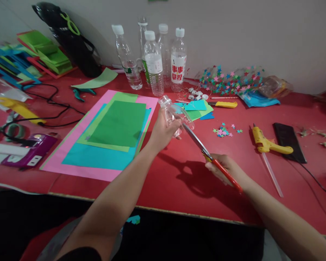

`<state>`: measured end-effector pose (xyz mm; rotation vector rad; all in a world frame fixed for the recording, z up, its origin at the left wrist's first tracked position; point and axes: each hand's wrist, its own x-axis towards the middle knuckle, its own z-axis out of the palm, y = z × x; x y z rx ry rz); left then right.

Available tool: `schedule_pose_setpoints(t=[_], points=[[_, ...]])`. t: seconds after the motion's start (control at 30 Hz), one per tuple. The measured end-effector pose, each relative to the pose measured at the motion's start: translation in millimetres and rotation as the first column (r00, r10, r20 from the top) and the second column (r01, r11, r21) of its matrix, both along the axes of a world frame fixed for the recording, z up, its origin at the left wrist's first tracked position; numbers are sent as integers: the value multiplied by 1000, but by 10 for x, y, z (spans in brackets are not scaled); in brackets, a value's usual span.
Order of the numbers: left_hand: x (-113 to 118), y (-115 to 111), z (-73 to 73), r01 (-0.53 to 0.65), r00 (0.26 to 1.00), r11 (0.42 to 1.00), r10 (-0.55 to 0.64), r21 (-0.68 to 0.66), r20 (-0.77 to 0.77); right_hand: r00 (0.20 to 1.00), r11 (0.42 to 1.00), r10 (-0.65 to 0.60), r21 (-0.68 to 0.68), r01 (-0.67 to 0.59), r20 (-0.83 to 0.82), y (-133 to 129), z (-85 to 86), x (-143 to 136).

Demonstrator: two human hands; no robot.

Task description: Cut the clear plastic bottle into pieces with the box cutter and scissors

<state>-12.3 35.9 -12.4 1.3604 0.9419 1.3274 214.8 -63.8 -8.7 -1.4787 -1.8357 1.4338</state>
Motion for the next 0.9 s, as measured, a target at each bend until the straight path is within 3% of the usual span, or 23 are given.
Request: schedule_pose_setpoints(t=[0.3,0.5,0.9], points=[[12,-15,10,-8,1000,1000,8,-7,-14,999,999,39,-5,-39,-27,10,16,2],[34,-28,24,1,1000,999,-1,-37,2,997,998,57,4,-57,-57,13,-64,37],[41,-42,23,-19,999,996,22,-92,34,1000,1000,-1,28,1,-3,26,-19,-22]])
